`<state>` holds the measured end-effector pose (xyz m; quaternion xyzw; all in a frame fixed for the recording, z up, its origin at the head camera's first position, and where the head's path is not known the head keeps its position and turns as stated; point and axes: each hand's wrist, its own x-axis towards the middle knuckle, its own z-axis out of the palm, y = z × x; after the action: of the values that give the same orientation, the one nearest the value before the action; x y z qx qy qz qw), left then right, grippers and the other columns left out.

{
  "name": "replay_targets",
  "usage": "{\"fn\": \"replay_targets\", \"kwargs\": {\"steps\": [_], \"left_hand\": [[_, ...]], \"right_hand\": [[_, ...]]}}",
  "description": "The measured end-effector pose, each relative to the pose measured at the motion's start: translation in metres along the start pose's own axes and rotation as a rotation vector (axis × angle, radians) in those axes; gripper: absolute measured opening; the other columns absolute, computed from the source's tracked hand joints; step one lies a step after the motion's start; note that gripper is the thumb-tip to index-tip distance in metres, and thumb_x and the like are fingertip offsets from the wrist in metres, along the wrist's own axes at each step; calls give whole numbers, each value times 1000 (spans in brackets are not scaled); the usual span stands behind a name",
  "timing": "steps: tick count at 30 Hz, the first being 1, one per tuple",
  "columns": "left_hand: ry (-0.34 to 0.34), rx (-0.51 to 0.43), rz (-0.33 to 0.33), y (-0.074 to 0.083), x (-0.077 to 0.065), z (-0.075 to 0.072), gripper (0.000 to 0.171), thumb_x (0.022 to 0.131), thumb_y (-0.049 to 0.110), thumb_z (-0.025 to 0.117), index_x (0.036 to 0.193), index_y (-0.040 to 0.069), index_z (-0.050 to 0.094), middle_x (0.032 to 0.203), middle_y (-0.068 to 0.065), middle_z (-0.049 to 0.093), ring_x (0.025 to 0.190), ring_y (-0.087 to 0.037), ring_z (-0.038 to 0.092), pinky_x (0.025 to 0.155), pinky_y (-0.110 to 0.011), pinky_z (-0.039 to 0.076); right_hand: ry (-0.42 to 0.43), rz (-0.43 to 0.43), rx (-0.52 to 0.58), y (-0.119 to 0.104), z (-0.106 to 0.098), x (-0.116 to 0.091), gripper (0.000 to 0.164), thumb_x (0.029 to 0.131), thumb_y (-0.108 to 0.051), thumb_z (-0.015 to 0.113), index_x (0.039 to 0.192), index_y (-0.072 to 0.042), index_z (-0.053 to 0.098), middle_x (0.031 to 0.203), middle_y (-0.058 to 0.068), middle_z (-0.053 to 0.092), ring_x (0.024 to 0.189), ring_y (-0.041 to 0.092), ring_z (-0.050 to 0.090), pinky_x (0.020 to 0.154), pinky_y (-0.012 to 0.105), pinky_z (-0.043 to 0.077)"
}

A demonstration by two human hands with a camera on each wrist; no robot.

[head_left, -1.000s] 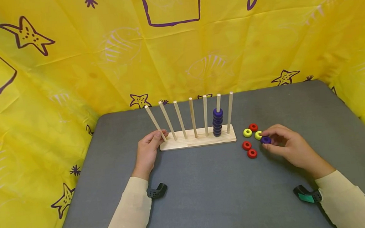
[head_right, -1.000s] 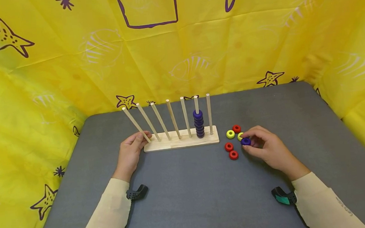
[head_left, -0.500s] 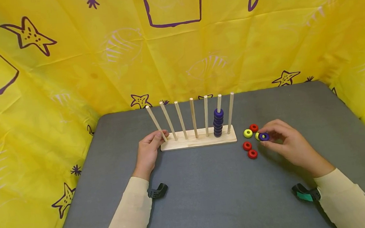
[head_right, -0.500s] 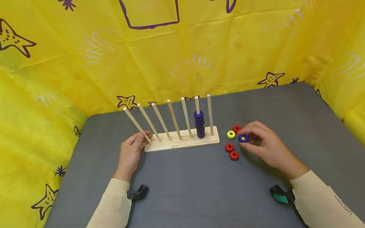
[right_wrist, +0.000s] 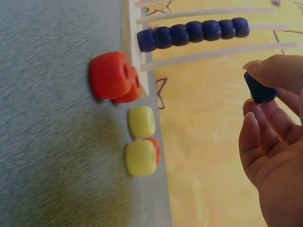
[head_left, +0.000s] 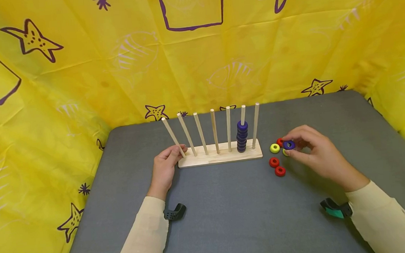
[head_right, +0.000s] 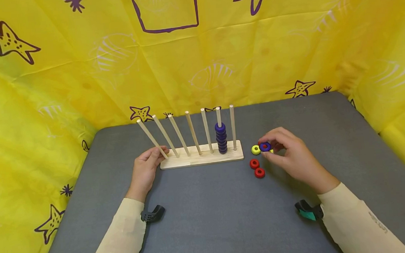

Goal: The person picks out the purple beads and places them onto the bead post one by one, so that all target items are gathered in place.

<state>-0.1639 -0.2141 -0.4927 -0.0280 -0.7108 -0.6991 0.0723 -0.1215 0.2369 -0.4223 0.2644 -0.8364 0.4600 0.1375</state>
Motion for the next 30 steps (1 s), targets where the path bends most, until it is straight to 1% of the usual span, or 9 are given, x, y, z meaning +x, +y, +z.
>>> {"fn": "replay_targets", "kwargs": {"steps": [8,15,20,25,30], "left_hand": [[-4,-5,4,0,0,-1,36,112,23,67,125,-9,76,120,-21,76,119,-34,71,104,-38,57],[-5,-5,5,0,0,0,35,112,21,66,125,-10,75,122,-24,75,119,-34,71,104,-38,57],[-6,-10,1,0,0,0,34,112,21,66,125,-10,75,123,-26,74,120,-34,71,105,-37,56],[-4,-5,-5,0,0,0,35,112,22,66,126,-10,75,123,-23,75,120,-34,71,104,-37,57],[-1,-2,-4,-1,1,0,36,113,22,65,125,-10,75,121,-21,76,120,-35,70,103,-37,57]], "right_hand": [[28,-24,2,-12,-1,17,42,82,21,85,116,-2,77,115,4,65,91,14,61,81,13,55],[67,-72,19,-21,-3,29,50,77,28,84,119,3,76,115,9,67,91,14,61,81,12,54],[55,-80,41,-28,-6,37,46,80,28,82,119,4,74,115,7,65,94,14,62,84,14,56],[58,-125,56,-35,-7,45,47,79,30,81,118,5,73,115,9,66,95,14,62,84,15,56],[61,-168,78,-38,-4,54,48,78,30,81,119,5,74,116,13,67,96,15,63,84,16,56]]}}
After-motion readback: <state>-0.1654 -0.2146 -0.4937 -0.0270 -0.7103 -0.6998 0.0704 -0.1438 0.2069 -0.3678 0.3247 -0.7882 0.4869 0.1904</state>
